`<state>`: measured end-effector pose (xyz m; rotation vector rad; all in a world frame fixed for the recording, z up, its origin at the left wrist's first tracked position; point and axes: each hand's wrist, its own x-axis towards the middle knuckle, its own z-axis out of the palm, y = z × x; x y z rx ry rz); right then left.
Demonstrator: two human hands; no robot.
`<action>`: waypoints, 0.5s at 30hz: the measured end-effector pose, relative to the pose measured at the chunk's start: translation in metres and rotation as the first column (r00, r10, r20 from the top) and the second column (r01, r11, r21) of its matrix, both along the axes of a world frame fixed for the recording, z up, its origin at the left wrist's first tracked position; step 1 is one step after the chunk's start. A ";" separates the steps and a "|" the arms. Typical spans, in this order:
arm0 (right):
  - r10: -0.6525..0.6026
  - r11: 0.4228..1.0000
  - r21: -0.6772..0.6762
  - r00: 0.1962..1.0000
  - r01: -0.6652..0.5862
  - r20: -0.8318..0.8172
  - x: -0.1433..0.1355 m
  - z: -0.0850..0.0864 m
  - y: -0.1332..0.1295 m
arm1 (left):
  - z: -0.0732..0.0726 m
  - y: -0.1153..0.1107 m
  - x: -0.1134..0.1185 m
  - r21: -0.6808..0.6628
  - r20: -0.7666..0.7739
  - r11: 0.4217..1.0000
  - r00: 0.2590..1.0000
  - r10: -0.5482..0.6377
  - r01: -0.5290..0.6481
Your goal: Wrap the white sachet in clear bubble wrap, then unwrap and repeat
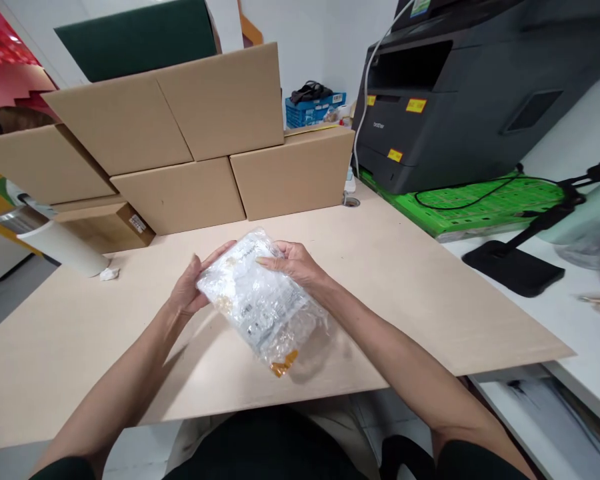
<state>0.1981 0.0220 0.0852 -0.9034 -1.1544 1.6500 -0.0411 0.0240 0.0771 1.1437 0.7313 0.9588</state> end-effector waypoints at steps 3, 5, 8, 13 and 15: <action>-0.121 0.992 -0.018 0.992 0.122 0.041 -0.017 -0.021 0.020 | -0.022 0.010 0.002 -0.071 0.058 0.973 0.973 0.224 -0.220; -0.226 0.974 0.002 0.967 0.227 0.122 -0.026 -0.034 0.033 | -0.034 0.019 0.005 -0.090 0.045 0.934 0.935 0.351 -0.346; -0.362 0.931 0.071 0.885 0.357 0.294 -0.035 -0.049 0.052 | -0.047 0.032 0.012 -0.125 -0.033 0.863 0.871 0.489 -0.489; -0.572 0.809 0.494 0.622 0.319 0.535 -0.036 -0.067 0.069 | -0.068 0.050 0.017 0.062 -0.245 0.813 0.781 0.574 -0.579; -0.623 0.727 0.682 0.490 0.076 0.609 -0.029 -0.073 0.071 | -0.076 0.054 0.014 0.239 -0.385 0.830 0.735 0.558 -0.504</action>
